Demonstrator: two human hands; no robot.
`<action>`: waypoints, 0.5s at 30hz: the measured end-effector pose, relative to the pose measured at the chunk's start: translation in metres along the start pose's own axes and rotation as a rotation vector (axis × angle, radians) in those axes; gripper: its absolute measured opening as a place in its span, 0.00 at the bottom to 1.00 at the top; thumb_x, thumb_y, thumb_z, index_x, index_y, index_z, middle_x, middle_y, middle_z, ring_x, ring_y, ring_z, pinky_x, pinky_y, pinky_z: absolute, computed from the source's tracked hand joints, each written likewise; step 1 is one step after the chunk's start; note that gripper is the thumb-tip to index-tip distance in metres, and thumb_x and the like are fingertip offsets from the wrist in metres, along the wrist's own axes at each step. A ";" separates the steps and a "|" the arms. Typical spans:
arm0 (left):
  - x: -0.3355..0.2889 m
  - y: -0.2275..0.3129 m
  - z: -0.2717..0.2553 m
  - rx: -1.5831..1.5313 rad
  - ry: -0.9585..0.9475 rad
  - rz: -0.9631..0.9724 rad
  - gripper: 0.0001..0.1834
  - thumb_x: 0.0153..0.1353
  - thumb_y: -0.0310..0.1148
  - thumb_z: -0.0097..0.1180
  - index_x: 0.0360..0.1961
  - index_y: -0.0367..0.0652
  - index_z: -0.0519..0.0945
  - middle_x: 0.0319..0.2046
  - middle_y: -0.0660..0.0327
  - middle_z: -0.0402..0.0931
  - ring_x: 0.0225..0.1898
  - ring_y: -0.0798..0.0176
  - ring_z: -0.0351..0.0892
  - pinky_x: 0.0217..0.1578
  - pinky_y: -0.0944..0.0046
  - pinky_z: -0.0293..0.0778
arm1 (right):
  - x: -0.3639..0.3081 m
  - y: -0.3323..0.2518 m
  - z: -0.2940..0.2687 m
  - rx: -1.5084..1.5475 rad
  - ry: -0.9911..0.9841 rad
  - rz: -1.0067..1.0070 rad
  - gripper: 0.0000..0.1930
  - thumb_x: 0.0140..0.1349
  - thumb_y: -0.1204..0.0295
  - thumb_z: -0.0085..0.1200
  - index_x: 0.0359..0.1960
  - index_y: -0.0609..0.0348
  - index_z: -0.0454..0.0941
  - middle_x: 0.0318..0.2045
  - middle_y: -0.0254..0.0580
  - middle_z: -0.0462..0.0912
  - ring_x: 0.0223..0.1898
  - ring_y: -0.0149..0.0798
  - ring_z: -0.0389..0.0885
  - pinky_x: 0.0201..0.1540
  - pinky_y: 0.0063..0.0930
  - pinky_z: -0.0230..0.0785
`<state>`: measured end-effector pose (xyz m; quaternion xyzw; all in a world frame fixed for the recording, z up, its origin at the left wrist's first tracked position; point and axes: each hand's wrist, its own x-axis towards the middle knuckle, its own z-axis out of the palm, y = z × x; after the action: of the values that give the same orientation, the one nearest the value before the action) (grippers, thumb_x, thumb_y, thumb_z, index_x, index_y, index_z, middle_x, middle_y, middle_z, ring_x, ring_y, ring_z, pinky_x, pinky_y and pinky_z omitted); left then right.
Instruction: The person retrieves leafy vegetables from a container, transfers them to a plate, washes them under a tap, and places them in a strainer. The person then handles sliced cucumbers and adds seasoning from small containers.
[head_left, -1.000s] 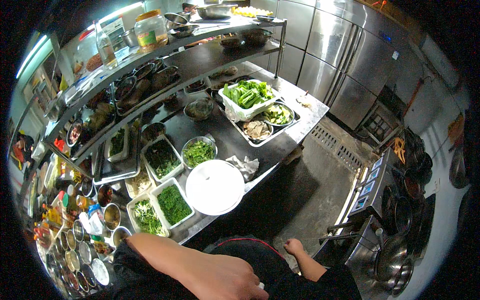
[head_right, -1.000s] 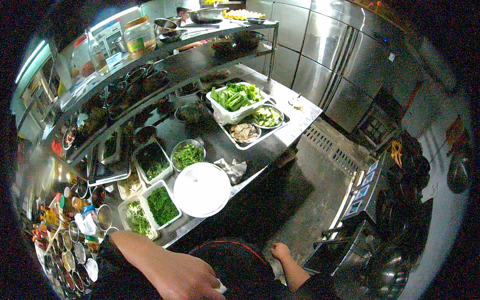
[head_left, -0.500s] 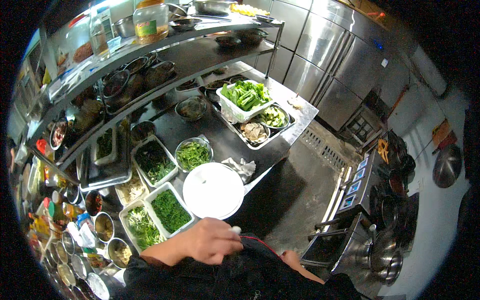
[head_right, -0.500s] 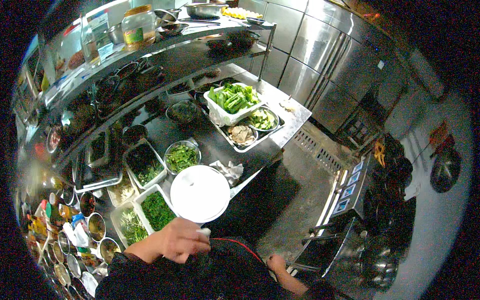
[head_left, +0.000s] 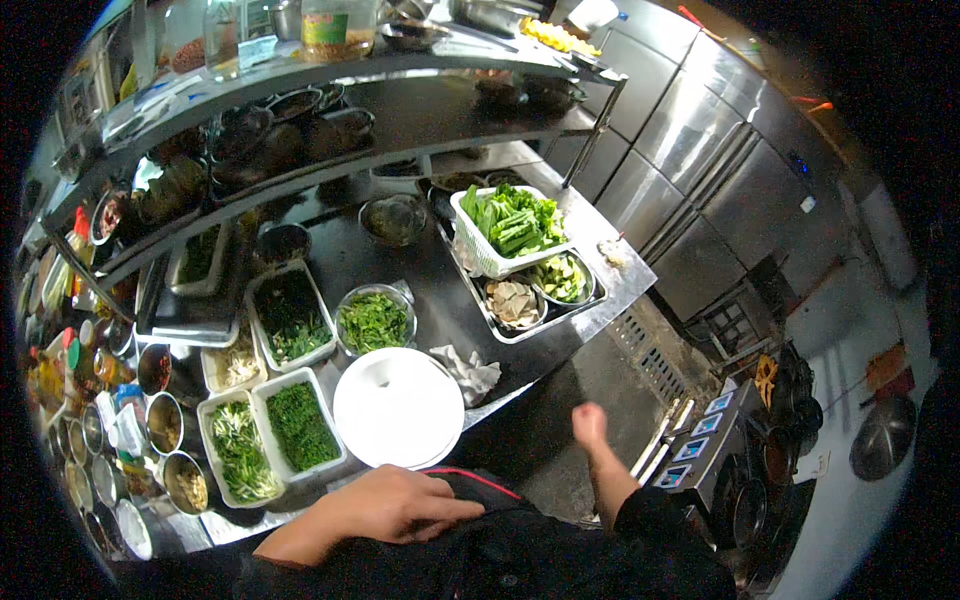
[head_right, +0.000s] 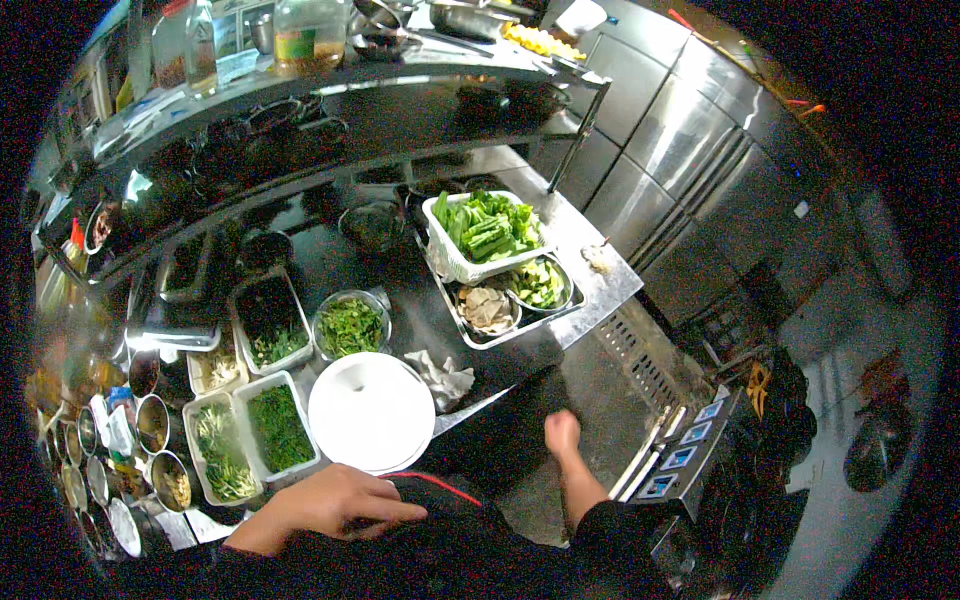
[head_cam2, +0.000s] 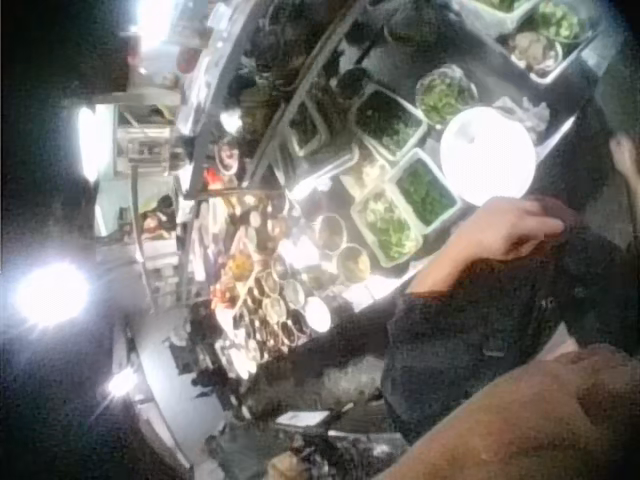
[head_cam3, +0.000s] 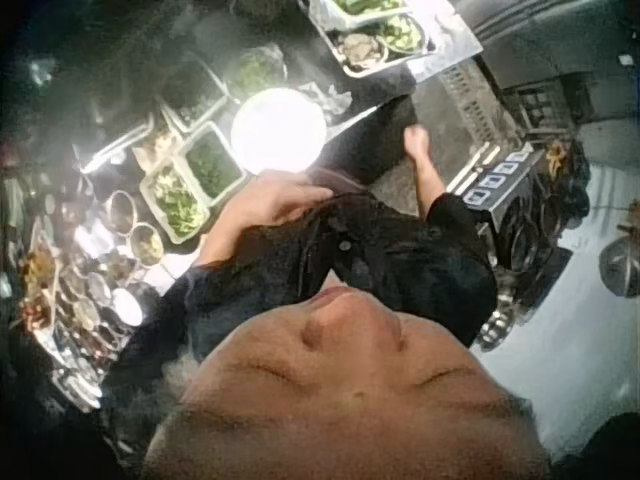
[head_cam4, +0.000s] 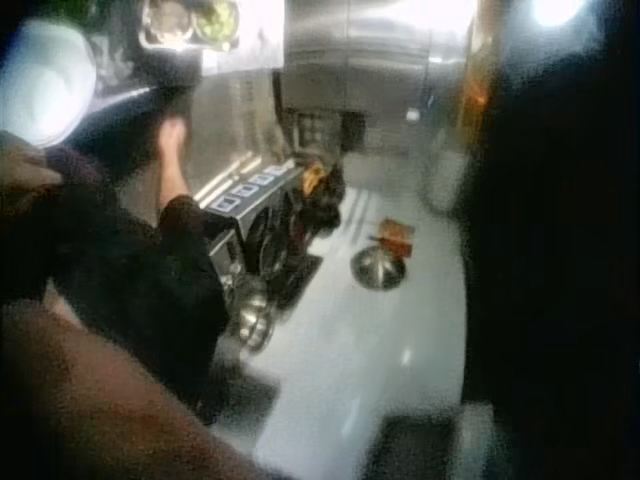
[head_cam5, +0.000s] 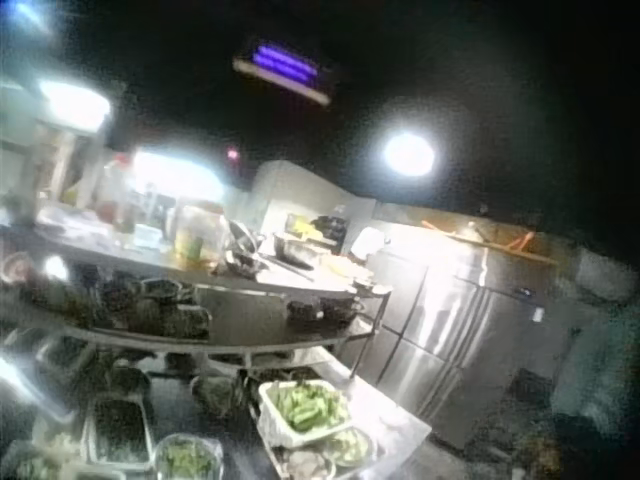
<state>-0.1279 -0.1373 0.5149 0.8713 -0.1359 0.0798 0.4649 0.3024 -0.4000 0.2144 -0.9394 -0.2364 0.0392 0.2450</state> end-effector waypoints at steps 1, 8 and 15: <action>0.007 -0.008 0.003 -0.040 0.062 -0.050 0.26 0.52 0.26 0.61 0.55 0.54 0.78 0.34 0.63 0.80 0.31 0.57 0.80 0.27 0.59 0.76 | 0.041 -0.012 -0.001 0.026 0.074 -0.023 0.13 0.57 0.63 0.53 0.27 0.63 0.80 0.28 0.56 0.82 0.33 0.57 0.81 0.39 0.46 0.73; 0.055 -0.131 0.093 -0.749 0.852 -0.769 0.15 0.59 0.26 0.57 0.47 0.33 0.79 0.35 0.58 0.83 0.36 0.68 0.80 0.40 0.68 0.75 | 0.269 -0.073 -0.012 0.608 0.155 0.103 0.09 0.54 0.71 0.54 0.29 0.65 0.82 0.25 0.48 0.84 0.29 0.41 0.82 0.37 0.37 0.72; 0.067 -0.147 0.191 -0.495 0.971 -1.133 0.13 0.60 0.31 0.57 0.43 0.35 0.81 0.32 0.58 0.83 0.35 0.68 0.80 0.39 0.67 0.75 | 0.363 -0.089 -0.017 -0.059 -0.014 0.135 0.14 0.50 0.72 0.50 0.35 0.68 0.81 0.39 0.64 0.82 0.44 0.60 0.82 0.49 0.44 0.72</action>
<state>-0.0162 -0.2285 0.3106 0.5467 0.5335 0.1700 0.6226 0.5894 -0.1710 0.2868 -0.9598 -0.1755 0.0551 0.2122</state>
